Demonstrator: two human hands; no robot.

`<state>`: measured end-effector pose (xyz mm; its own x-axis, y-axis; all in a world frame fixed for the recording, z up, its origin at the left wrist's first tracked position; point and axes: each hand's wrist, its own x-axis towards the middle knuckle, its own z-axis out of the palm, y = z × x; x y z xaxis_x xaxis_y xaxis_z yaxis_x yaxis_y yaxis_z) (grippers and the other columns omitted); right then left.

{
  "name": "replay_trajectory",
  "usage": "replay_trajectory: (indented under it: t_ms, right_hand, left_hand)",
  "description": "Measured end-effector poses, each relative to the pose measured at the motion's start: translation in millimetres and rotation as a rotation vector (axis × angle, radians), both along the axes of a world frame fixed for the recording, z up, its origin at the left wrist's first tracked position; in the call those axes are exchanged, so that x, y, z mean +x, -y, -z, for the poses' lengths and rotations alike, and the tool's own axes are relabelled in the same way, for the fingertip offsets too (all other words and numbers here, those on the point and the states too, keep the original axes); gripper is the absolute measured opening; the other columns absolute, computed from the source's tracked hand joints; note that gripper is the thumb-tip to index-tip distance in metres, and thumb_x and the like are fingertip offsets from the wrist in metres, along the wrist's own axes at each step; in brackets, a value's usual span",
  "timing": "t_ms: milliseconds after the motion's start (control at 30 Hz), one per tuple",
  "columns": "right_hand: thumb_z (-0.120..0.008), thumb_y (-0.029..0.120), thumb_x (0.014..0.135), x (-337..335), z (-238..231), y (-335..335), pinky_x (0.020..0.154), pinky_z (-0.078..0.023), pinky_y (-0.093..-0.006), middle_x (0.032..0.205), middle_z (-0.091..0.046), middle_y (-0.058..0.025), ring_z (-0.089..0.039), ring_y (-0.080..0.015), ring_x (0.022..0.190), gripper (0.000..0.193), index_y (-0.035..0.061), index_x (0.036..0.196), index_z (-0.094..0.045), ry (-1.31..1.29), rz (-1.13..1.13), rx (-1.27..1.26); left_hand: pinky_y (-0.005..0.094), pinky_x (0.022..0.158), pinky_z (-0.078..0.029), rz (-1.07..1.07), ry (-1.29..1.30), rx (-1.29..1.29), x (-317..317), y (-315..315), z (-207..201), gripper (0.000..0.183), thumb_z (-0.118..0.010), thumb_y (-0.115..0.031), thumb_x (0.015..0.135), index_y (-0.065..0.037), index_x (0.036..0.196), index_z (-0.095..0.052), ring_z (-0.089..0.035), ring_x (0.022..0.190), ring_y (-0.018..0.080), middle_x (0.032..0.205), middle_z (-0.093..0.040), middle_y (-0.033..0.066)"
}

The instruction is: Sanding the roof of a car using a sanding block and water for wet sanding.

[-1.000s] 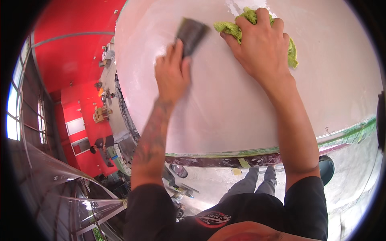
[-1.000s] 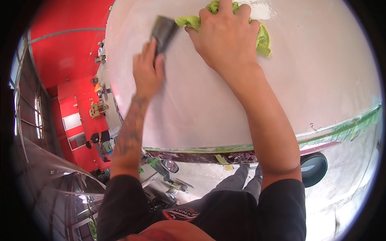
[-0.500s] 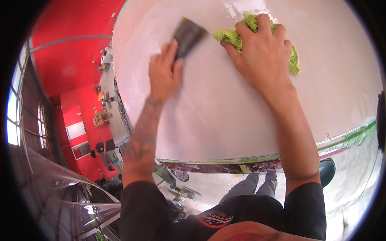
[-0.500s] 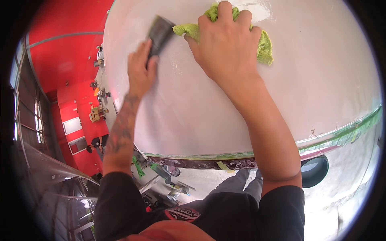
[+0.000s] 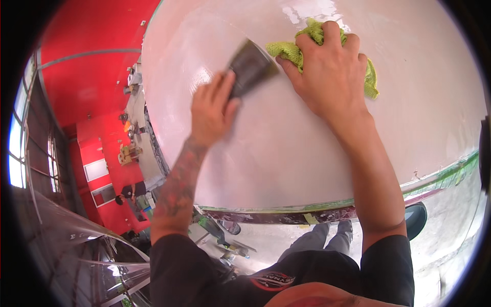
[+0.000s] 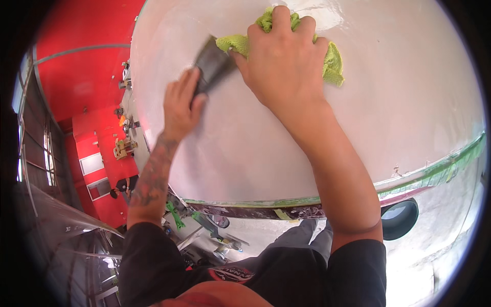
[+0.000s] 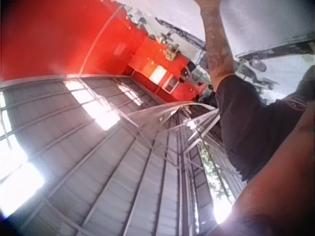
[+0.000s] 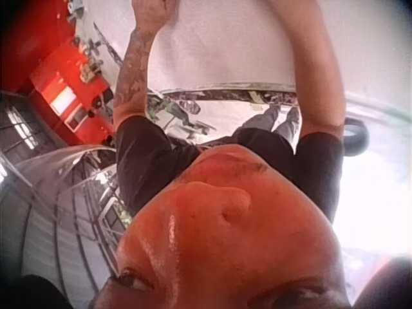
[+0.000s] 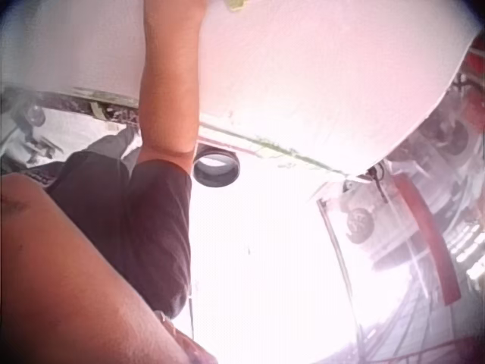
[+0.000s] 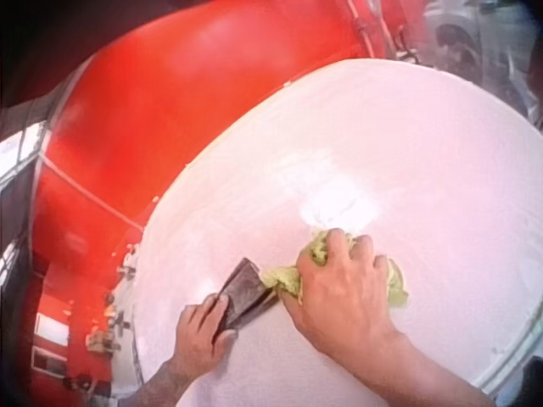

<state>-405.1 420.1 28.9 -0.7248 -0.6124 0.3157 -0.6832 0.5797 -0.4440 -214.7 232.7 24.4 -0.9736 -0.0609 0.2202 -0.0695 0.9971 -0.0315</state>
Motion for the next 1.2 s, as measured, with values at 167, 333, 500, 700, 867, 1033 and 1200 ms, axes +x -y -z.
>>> replay_trajectory:
  t_ms: [167, 333, 500, 700, 867, 1033, 1200]
  right_hand:
    - [-0.073, 0.041, 0.082, 12.1, -16.5, 14.7, 0.071, -0.05, -0.05, 0.109, -0.056, -0.0101, -0.053, -0.0353, 0.096, 0.033, 0.0136, 0.1, -0.072, 0.004, -0.008, -0.014]
    - [-0.07, 0.038, 0.084, 8.8, -29.0, 8.6, 0.08, -0.047, -0.046, 0.114, -0.051, -0.0161, -0.049, -0.032, 0.101, 0.039, 0.0044, 0.104, -0.069, 0.104, -0.043, 0.122]
    - [-0.07, 0.037, 0.084, 11.2, -36.6, 9.1, 0.08, -0.046, -0.0472, 0.113, -0.051, -0.0158, -0.05, -0.0332, 0.101, 0.038, 0.0042, 0.102, -0.07, 0.105, -0.011, 0.199]
    - [-0.07, 0.036, 0.084, 12.8, -44.0, 11.8, 0.079, -0.048, -0.0472, 0.112, -0.052, -0.0165, -0.05, -0.0328, 0.101, 0.037, 0.003, 0.102, -0.07, 0.121, -0.058, 0.13]
    - [-0.07, 0.036, 0.085, 5.9, -32.4, 10.0, 0.079, -0.049, -0.0465, 0.113, -0.052, -0.0169, -0.05, -0.0326, 0.102, 0.037, 0.0029, 0.101, -0.07, 0.161, -0.042, 0.186]
    - [-0.071, 0.034, 0.084, 12.2, -33.4, 7.0, 0.081, -0.049, -0.0469, 0.113, -0.052, -0.0176, -0.049, -0.0324, 0.103, 0.035, 0.0034, 0.101, -0.07, 0.075, 0.014, 0.206]
    - [-0.072, 0.034, 0.084, 10.1, -32.6, 7.9, 0.081, -0.05, -0.0469, 0.113, -0.053, -0.0175, -0.05, -0.0321, 0.102, 0.036, 0.0037, 0.102, -0.071, 0.114, -0.036, 0.141]
  left_hand:
    - [0.046, 0.083, -0.047, -0.357, -0.105, -0.038, -56.5, 122.2, -21.3, 0.044, -0.056, -0.025, 0.095, -0.002, 0.133, -0.055, -0.057, 0.091, 0.0395, 0.118, -0.064, 0.0179]
    - [0.0416, 0.088, -0.045, -0.389, -0.107, 0.12, -16.1, 5.1, -3.8, 0.046, -0.057, -0.016, 0.093, 0.004, 0.134, -0.053, -0.06, 0.099, 0.0367, 0.121, -0.063, 0.0232]
    - [0.0433, 0.097, -0.041, -0.134, -0.008, 0.133, 59.3, -69.2, 0.2, 0.051, -0.063, -0.014, 0.091, 0.005, 0.137, -0.05, -0.055, 0.109, 0.0402, 0.135, -0.054, 0.028]
    - [0.0443, 0.083, -0.046, -0.47, -0.132, 0.114, 7.8, 82.1, -24.7, 0.041, -0.059, -0.017, 0.093, 0.002, 0.13, -0.056, -0.057, 0.097, 0.0362, 0.117, -0.065, 0.0167]
    - [0.0444, 0.087, -0.044, -0.455, -0.142, 0.125, 31.3, 3.3, 4.2, 0.045, -0.058, -0.018, 0.092, 0.003, 0.131, -0.054, -0.058, 0.096, 0.038, 0.122, -0.062, 0.0185]
    - [0.0473, 0.092, -0.043, -0.338, -0.016, -0.016, 109.6, -68.8, 11.5, 0.051, -0.059, -0.022, 0.093, 0.001, 0.138, -0.05, -0.054, 0.102, 0.042, 0.129, -0.054, 0.0275]
    - [0.0464, 0.09, -0.043, -0.49, -0.078, -0.01, 67.7, 53.5, -9.7, 0.045, -0.055, -0.019, 0.094, 0.002, 0.133, -0.051, -0.054, 0.102, 0.0404, 0.122, -0.059, 0.0221]
